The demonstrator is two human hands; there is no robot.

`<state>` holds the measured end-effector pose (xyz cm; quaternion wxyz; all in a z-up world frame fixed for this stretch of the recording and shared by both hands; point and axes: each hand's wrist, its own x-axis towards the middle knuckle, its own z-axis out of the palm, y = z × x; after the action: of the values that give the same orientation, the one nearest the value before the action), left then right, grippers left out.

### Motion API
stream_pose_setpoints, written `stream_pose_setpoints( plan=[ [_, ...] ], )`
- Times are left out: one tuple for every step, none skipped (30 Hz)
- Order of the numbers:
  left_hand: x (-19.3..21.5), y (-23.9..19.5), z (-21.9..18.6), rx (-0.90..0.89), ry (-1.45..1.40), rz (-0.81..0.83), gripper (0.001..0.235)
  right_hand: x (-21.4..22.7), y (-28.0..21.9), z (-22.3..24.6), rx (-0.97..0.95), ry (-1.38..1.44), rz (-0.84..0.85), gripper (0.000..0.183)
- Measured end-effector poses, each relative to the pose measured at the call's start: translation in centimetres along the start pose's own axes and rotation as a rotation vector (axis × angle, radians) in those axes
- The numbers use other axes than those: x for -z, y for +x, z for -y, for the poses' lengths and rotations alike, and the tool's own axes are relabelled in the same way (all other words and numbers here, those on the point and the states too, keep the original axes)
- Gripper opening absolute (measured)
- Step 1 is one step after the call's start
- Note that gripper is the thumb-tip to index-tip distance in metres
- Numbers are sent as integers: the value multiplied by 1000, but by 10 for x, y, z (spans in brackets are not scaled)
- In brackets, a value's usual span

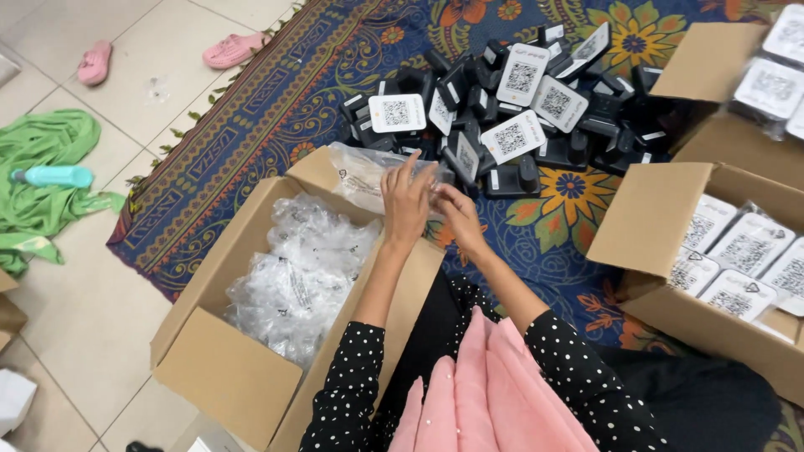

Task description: The person packages small electronic devices into individual plastic bags and then places them into cardboard shipping boxes.

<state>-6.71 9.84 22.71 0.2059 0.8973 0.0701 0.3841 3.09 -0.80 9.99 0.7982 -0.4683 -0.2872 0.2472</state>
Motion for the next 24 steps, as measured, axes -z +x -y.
stream_pose_setpoints(
  plan=[
    [-4,5,-14,-11,-9,4,37,0,-7,19,8,-4,-11,23],
    [-7,10,-27,-28,-18,42,36,1,-14,38,-103,93,-25,30],
    [-10,15,-41,-46,-27,81,35,1,-20,57,-214,191,-37,38],
    [-19,15,-55,-56,-37,83,35,6,-25,66,-204,187,-48,38],
    [-28,14,-69,-116,-50,138,33,12,-29,74,-323,276,-174,40],
    [-36,12,-83,-175,-63,195,30,17,-36,82,-442,367,-303,44],
    [-46,8,-97,-184,-74,200,30,55,-45,34,-433,366,-315,44],
    [-56,4,-111,-253,-30,279,37,99,-50,-8,-351,485,-178,49],
    [-66,0,-124,-323,14,356,45,148,-46,-46,-265,597,-38,56],
    [-74,-6,-139,-335,6,360,45,149,-80,-20,-254,596,-48,56],
    [-81,-13,-155,-369,-26,386,43,146,-78,0,-221,619,8,58],
    [-88,-19,-169,-403,-57,412,41,132,-56,16,-188,641,64,61],
    [-89,-22,-179,-415,-64,417,41,122,-56,48,-155,661,121,63],
    [-90,-24,-190,-469,-97,456,38,112,-57,81,-120,677,180,66],
    [-92,-26,-200,-524,-129,494,36,101,-60,115,-86,691,239,69],
    [-87,-20,-202,-533,-137,495,36,88,-75,128,-56,704,299,72],
    [-82,-14,-204,-521,-180,425,44,80,-80,151,-26,716,360,75],
    [-77,-8,-204,-507,-221,355,54,80,-65,182,3,728,424,78],
    [-75,4,-191,-515,-227,355,54,99,-67,169,10,723,418,78],
    [-74,15,-177,-388,-191,316,52,119,-71,156,-65,540,180,83],
    [-72,26,-163,-262,-156,277,52,138,-74,142,-139,355,-56,89],
    [-74,34,-150,-264,-159,280,52,124,-78,158,-138,355,-61,89],
    [-76,41,-138,-177,-136,239,56,110,-81,174,-228,333,26,91],
    [-77,49,-125,-90,-110,196,61,95,-83,190,-318,312,116,93]
  ],
)
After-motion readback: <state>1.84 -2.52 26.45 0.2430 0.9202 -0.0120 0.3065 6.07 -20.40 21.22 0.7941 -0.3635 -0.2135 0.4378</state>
